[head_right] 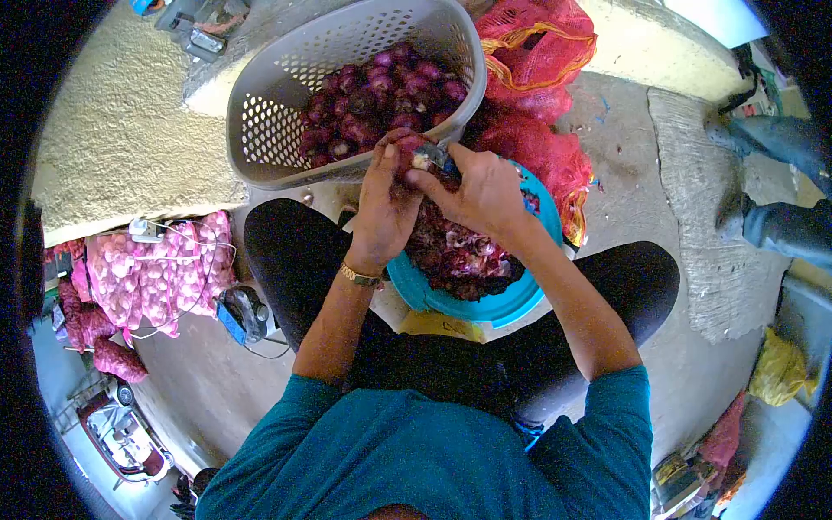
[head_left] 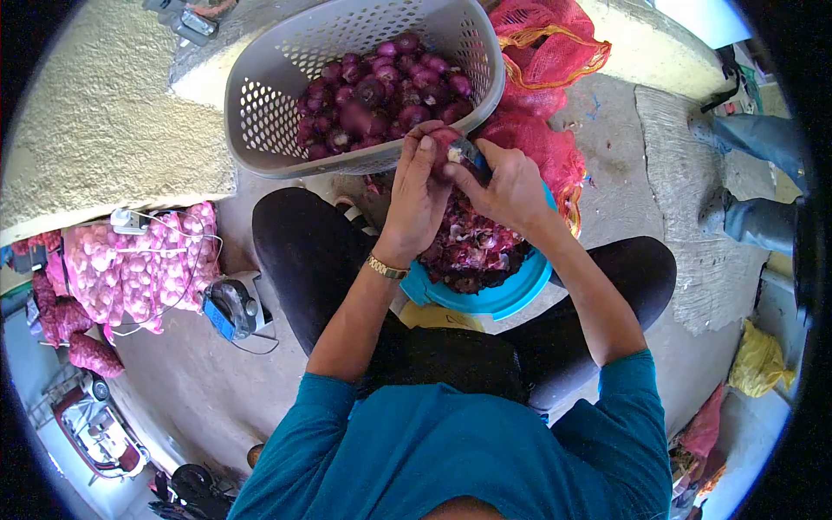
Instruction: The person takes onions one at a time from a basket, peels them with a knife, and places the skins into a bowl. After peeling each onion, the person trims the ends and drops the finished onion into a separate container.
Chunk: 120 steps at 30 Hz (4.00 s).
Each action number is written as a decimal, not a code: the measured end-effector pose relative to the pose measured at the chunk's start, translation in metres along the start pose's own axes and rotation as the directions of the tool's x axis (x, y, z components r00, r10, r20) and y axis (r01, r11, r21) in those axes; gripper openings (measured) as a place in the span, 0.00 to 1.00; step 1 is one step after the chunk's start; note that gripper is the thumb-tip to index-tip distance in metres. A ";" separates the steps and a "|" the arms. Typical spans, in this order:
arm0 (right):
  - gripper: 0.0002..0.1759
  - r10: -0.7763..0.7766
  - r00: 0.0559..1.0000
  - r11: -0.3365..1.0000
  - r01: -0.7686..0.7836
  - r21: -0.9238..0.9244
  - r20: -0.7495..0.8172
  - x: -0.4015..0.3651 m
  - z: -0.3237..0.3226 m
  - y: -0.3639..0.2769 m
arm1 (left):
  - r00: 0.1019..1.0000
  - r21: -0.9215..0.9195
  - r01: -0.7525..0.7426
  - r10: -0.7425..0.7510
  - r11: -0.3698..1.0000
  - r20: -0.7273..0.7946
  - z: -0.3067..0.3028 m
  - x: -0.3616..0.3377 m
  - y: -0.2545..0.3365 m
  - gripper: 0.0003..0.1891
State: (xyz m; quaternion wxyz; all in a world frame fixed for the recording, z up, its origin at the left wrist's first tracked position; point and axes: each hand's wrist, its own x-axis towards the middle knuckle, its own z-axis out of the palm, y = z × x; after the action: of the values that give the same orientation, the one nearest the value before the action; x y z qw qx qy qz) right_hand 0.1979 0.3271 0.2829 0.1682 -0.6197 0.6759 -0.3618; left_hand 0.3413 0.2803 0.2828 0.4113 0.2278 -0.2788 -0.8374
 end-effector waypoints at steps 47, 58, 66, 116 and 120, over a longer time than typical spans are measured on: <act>0.14 0.005 0.979 0.966 -0.057 0.250 0.204 0.049 -0.053 -0.011 | 0.996 0.152 0.090 -0.086 0.984 -0.029 0.004 0.069 0.080 0.17; 0.29 -0.036 0.997 0.988 0.024 -0.153 -0.073 0.076 -0.029 -0.005 | 0.980 -0.200 0.179 -0.192 0.963 -0.047 -0.011 0.087 0.040 0.20; 0.30 -0.140 0.986 0.966 0.116 -0.230 -0.090 0.077 -0.020 -0.002 | 0.983 -0.177 0.166 -0.176 0.970 -0.042 -0.009 0.084 0.038 0.18; 0.37 -0.097 0.992 0.967 0.076 -0.242 -0.077 0.062 -0.018 0.003 | 0.987 -0.157 0.160 -0.155 0.975 0.043 0.005 0.076 0.020 0.21; 0.36 -0.068 0.997 0.970 0.055 -0.237 -0.048 0.059 -0.016 0.006 | 0.995 -0.087 0.096 -0.096 0.992 0.001 0.009 0.073 0.018 0.22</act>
State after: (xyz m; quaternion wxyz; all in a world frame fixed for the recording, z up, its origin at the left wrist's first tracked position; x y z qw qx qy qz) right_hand 0.1729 0.2747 0.3029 0.0634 -0.6455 0.6990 -0.3013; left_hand 0.3055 0.2144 0.2897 0.3804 0.2243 -0.2299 -0.8672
